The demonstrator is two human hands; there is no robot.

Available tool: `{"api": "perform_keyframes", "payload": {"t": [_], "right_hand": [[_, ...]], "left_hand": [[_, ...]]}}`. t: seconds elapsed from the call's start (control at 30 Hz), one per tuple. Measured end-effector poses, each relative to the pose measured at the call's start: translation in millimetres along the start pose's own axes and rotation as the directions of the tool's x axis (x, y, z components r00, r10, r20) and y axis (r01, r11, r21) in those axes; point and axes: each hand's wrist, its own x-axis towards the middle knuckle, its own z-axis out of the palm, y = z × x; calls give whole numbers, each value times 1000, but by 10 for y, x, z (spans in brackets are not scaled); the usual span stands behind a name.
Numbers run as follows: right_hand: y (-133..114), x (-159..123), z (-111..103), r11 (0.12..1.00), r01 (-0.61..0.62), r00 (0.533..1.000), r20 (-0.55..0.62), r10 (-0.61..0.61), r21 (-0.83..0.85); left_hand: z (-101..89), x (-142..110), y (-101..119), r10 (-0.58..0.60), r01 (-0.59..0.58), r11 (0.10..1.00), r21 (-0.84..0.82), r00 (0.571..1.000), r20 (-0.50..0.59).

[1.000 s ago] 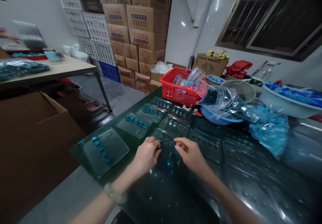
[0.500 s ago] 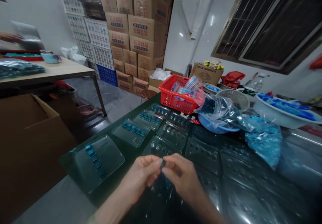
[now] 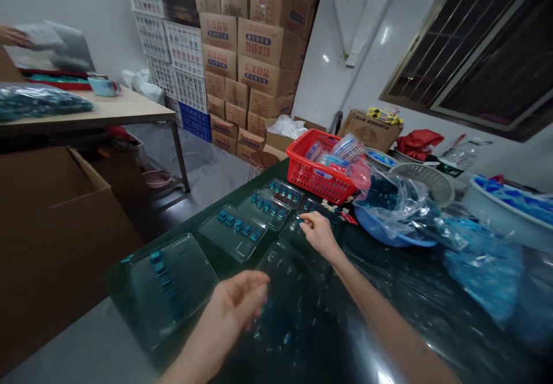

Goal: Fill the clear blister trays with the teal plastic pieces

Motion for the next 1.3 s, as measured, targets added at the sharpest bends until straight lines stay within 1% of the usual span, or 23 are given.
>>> {"api": "perform_keyframes", "payload": {"t": [0.07, 0.13, 0.23, 0.4, 0.5, 0.57, 0.67, 0.77, 0.83, 0.87, 0.9, 0.93, 1.0, 1.07, 1.2, 1.3], "right_hand": [[71, 144, 95, 996, -8, 999, 37, 11, -90], [99, 205, 168, 986, -3, 997, 77, 16, -168], [112, 220, 229, 966, 17, 991, 130, 17, -258], [129, 248, 287, 939, 63, 978, 208, 9, -337], [121, 277, 306, 933, 76, 970, 241, 11, -351], [94, 272, 283, 935, 81, 969, 248, 8, -346], [-2, 176, 168, 944, 81, 978, 207, -14, -319], [-175, -65, -1, 959, 95, 988, 145, -57, -268], [-309, -291, -101, 967, 128, 986, 138, -99, -220], [-372, -413, -141, 969, 149, 982, 145, -122, -198], [-428, -534, -174, 970, 171, 977, 157, -145, -171], [-474, -650, -201, 973, 189, 972, 168, -166, -135], [-534, -854, -240, 980, 197, 964, 184, -190, -22], [-562, -1012, -263, 980, 159, 966, 184, -180, 121], [-621, -1211, -261, 933, 33, 978, 182, -104, 358], [-722, -1301, -234, 890, -20, 984, 166, -63, 455]], "left_hand": [[-53, -22, 12, -12, 15, 997, 75, 999, -40], [-101, -30, 17, -22, 27, 992, 127, 999, -38], [-148, -25, 12, -9, 12, 985, 171, 1000, -17], [-131, 4, 10, 34, -32, 963, 269, 999, -2], [-98, 12, 20, 93, -94, 924, 372, 995, 21], [-90, -1, 20, 165, -165, 869, 466, 985, 42], [-101, -40, -7, 270, -261, 748, 610, 960, 79], [-93, -57, -60, 280, -286, 604, 744, 950, 137], [-50, -35, -94, 263, -279, 501, 819, 951, 163], [-17, -15, -106, 255, -274, 470, 839, 952, 168], [19, 9, -114, 243, -263, 481, 836, 957, 161], [57, 33, -118, 225, -246, 528, 813, 963, 145], [118, 75, -112, 180, -202, 666, 718, 978, 108], [146, 97, -95, 148, -169, 765, 621, 985, 86], [117, 90, -66, 128, -156, 863, 481, 988, 91], [86, 76, -71, 59, -100, 946, 309, 989, 139]]}}
